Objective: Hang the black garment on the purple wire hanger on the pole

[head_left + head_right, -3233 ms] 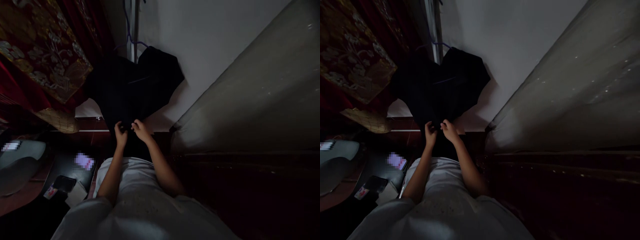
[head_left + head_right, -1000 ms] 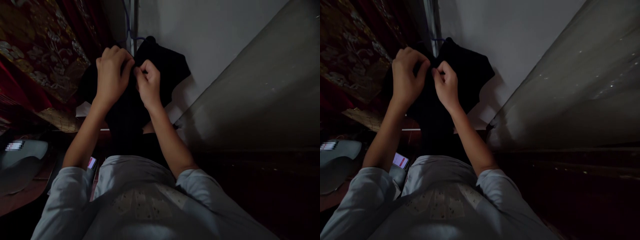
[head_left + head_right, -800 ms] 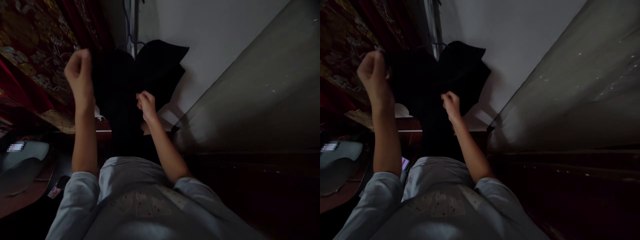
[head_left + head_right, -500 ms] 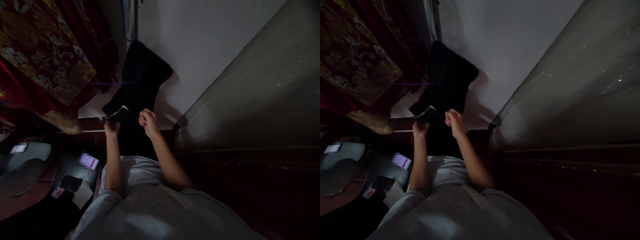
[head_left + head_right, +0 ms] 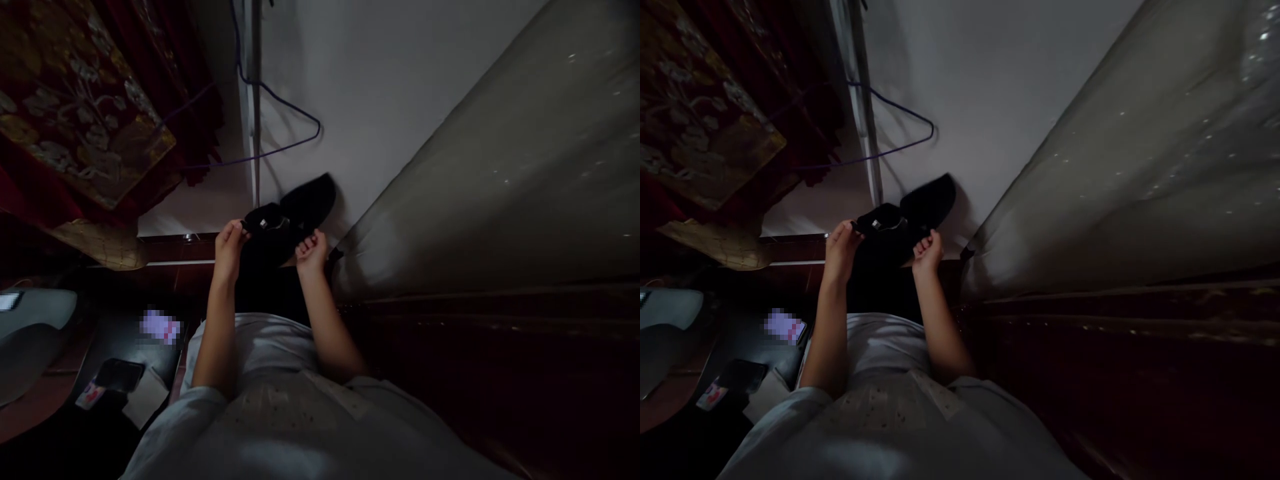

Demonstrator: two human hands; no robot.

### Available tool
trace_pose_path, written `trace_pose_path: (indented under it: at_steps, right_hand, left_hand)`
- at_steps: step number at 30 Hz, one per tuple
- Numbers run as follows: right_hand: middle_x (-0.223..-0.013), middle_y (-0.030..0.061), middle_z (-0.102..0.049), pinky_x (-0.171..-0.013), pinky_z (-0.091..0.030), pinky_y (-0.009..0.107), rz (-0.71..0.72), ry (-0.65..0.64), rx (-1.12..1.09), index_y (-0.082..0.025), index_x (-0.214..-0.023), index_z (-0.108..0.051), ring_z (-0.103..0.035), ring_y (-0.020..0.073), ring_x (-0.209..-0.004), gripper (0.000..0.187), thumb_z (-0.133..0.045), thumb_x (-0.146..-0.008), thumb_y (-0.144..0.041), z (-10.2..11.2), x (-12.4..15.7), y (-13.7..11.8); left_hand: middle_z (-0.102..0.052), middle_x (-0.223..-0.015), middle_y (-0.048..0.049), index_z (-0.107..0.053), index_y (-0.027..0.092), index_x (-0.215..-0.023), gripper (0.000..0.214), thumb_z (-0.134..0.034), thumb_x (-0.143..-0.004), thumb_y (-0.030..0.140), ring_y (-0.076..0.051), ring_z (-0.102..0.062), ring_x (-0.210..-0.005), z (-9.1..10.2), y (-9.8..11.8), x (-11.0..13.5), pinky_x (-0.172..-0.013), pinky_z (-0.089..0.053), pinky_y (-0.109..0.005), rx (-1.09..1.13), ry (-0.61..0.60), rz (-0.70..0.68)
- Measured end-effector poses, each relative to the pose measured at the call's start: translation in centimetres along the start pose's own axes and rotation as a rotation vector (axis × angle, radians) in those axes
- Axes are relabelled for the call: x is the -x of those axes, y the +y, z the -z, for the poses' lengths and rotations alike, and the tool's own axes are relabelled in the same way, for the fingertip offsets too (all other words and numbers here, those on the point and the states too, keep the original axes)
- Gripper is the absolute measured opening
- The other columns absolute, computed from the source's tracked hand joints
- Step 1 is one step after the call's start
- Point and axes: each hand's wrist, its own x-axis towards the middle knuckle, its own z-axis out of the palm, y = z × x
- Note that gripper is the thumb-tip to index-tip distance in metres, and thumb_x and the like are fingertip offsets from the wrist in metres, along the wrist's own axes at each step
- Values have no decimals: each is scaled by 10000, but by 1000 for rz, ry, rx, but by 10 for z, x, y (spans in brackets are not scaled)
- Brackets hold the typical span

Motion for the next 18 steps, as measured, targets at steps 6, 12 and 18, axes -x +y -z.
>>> trace_pose_path:
  at_steps: [6,12,18]
  right_hand:
    - [-822,16,-560,-731,-508,258,478,-225,179,-225,-856,-550,-575,139,-785,323,-709,-802,-501,-25,42,-25]
    - [-905,39,-640,-805,-529,322,503,-544,399,-225,-974,-592,-604,196,-859,220,-681,-822,-356,-44,82,-43]
    - [-552,-27,-400,-462,-283,215,49,-961,489,-199,-576,-444,-364,97,-532,199,-588,-662,-305,-47,84,-96]
  left_hand:
    - [-669,-972,-46,-703,204,-892,301,-763,-908,499,-171,-668,-916,-26,24,15,-883,-569,-287,41,-79,-92]
    - [-645,-1064,-78,-727,194,-883,318,-730,-937,507,-239,-634,-1104,-44,70,28,-1092,-483,-382,-285,-157,-313]
    - [-667,-965,-77,-700,179,-864,601,-486,-985,727,-252,-642,-1060,-18,76,14,-982,-532,-348,-458,-573,-35]
